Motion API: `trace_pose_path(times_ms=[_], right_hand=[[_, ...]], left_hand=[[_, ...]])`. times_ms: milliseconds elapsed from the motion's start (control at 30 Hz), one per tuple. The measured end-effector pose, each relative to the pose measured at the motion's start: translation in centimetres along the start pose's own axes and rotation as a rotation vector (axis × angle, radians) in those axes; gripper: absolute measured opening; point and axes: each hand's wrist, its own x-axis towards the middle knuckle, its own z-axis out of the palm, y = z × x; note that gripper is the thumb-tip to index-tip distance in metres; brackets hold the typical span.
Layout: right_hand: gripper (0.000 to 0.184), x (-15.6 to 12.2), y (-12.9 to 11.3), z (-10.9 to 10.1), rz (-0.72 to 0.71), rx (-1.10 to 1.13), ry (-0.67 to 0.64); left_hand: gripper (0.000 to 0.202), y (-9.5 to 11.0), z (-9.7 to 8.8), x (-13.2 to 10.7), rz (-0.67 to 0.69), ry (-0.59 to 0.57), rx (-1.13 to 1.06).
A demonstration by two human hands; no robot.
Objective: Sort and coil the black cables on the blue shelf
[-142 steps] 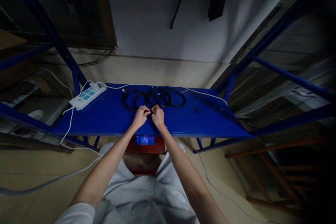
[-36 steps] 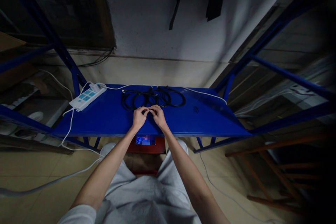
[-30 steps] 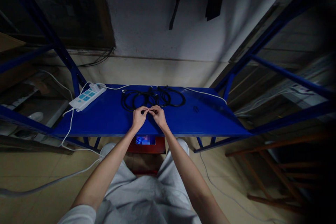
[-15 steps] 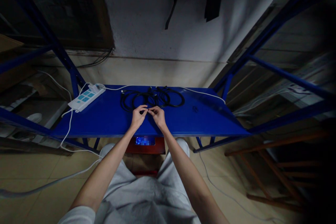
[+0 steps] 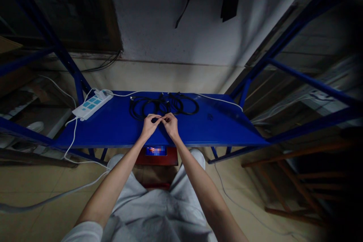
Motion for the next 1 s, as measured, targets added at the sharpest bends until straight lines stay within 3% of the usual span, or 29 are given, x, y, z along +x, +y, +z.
trace_pose_path(times_ms=[333,567,700,1000], right_hand=[[0.017,0.0,-0.6,-0.2,0.033,0.027,-0.065],[0.009,0.1,0.2,0.0,0.077,-0.001,-0.037],[0.005,0.0,0.4,0.2,0.091,0.002,0.023],[0.009,0.1,-0.3,0.0,-0.05,0.027,-0.124]], left_hand=[[0.01,-0.5,-0.2,0.1,0.024,0.034,0.019],[0.013,-0.5,0.0,0.2,0.003,-0.092,0.175],[0.016,-0.7,0.3,0.3,0.001,-0.095,0.285],[0.014,-1.0,0.5,0.4,-0.013,-0.061,0.309]])
